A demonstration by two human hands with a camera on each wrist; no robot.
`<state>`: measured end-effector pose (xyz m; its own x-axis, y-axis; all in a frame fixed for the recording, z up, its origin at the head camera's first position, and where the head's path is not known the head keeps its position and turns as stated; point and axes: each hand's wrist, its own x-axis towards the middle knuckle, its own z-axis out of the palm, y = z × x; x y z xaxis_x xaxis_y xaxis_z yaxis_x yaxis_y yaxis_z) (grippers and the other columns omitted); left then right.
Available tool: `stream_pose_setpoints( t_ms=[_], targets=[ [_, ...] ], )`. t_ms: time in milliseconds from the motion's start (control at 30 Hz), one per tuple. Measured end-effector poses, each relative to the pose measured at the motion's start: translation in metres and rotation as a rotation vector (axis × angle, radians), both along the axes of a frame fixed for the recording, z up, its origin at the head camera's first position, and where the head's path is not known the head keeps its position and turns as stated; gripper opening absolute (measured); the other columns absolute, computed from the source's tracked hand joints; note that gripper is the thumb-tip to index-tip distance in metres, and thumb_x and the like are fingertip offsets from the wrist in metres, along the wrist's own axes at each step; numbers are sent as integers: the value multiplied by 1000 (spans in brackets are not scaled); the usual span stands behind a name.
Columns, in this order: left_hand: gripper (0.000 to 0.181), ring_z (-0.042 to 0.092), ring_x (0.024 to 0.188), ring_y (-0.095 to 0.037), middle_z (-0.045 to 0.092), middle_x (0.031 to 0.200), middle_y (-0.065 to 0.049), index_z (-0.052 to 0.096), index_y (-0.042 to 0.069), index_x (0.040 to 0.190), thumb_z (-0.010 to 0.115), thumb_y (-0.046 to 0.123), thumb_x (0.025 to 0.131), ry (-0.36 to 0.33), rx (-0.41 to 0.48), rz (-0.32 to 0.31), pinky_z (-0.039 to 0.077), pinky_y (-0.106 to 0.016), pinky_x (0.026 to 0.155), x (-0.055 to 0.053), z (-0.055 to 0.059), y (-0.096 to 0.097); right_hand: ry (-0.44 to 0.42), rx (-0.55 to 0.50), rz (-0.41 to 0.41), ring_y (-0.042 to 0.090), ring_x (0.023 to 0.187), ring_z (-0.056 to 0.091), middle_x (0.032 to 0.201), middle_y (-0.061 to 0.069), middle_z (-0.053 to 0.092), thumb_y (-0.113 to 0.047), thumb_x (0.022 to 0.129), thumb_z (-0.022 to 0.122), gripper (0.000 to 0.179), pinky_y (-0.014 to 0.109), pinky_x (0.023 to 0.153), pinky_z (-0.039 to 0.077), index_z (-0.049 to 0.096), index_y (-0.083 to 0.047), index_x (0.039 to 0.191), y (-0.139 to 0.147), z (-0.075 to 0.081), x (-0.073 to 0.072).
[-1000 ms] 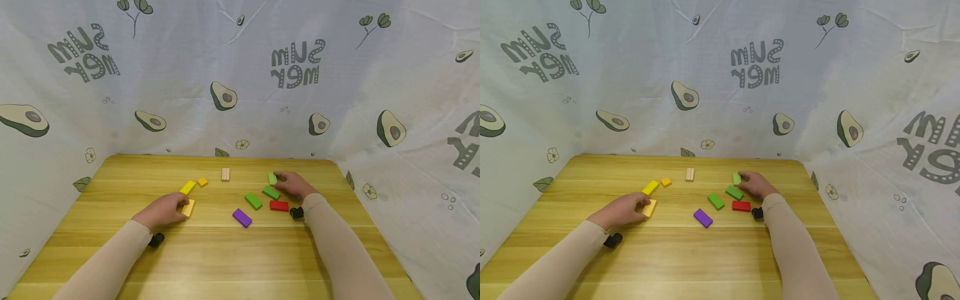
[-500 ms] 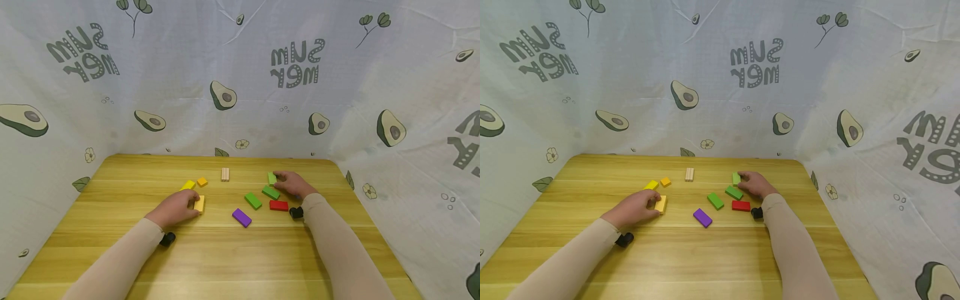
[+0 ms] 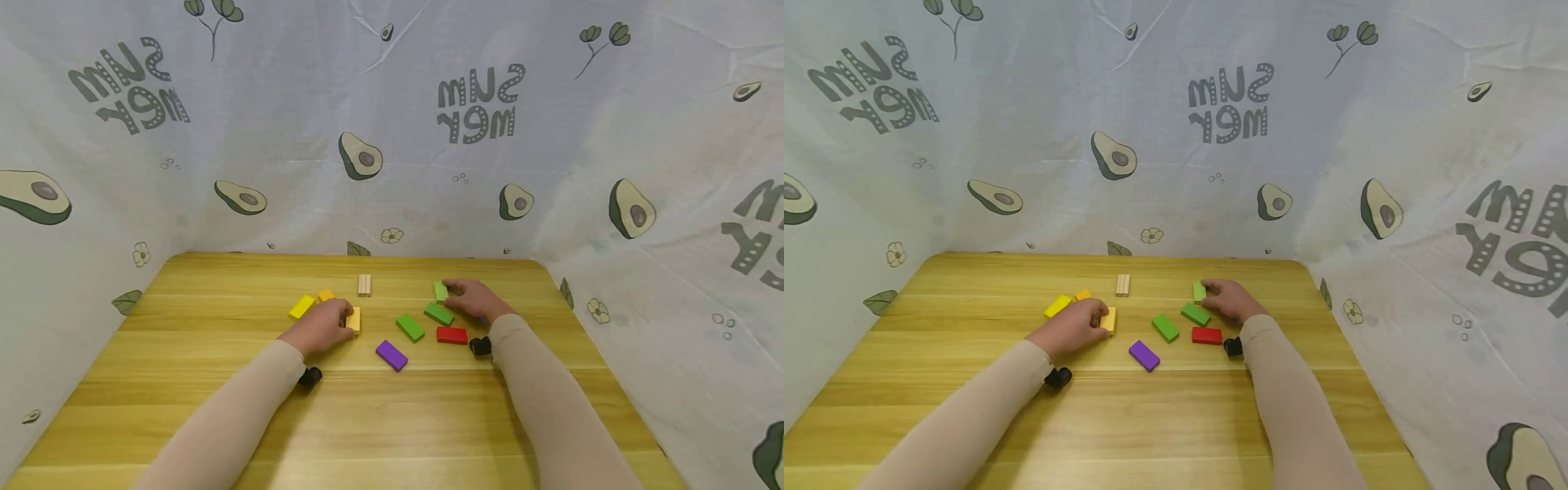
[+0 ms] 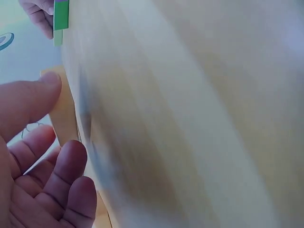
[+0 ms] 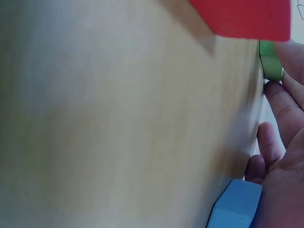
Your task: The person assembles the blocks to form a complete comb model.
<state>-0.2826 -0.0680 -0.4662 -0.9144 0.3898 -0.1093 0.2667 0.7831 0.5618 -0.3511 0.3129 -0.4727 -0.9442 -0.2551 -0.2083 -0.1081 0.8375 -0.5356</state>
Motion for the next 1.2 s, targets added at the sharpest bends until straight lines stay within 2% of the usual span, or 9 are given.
stream_pose_setpoints(
  t_ms=[133, 433, 633, 767, 1200],
  targets=[
    [49, 59, 90, -18, 66, 105, -1, 64, 5, 135, 80, 31, 96, -9, -3, 23, 53, -35, 88, -7, -3, 6, 2, 5, 1, 49, 155, 30, 166, 25, 38, -33, 104, 63, 65, 65, 127, 24, 43, -9, 161, -3, 0, 1],
    [50, 59, 99, -21, 68, 117, -5, 63, 8, 138, 79, 30, 97, -40, 11, 61, 52, -39, 97, -18, -3, 15, -20, 4, -13, 49, 156, 30, 167, 25, 37, -33, 104, 63, 64, 65, 127, 25, 43, -12, 162, -3, 0, -1],
    [54, 60, 131, -27, 63, 147, -10, 60, 6, 144, 77, 28, 98, -42, 36, 59, 47, -45, 116, -19, -4, 17, -18, 9, -14, 48, 156, 29, 167, 24, 37, -32, 105, 63, 64, 64, 127, 24, 42, -12, 162, -5, 1, 0],
    [54, 53, 144, -31, 58, 152, -11, 60, 6, 145, 76, 29, 98, -29, 49, 55, 42, -48, 122, -19, -4, 16, -18, 13, -12, 48, 157, 29, 167, 24, 37, -32, 105, 62, 64, 63, 127, 24, 42, -12, 162, -5, 1, 0],
    [56, 50, 147, -34, 55, 155, -14, 59, 5, 147, 75, 31, 100, 0, 39, 55, 40, -49, 123, -26, -10, 21, -19, 5, -16, 48, 156, 29, 167, 25, 37, -30, 105, 63, 63, 64, 127, 23, 42, -11, 162, -1, 2, 1]
  ],
)
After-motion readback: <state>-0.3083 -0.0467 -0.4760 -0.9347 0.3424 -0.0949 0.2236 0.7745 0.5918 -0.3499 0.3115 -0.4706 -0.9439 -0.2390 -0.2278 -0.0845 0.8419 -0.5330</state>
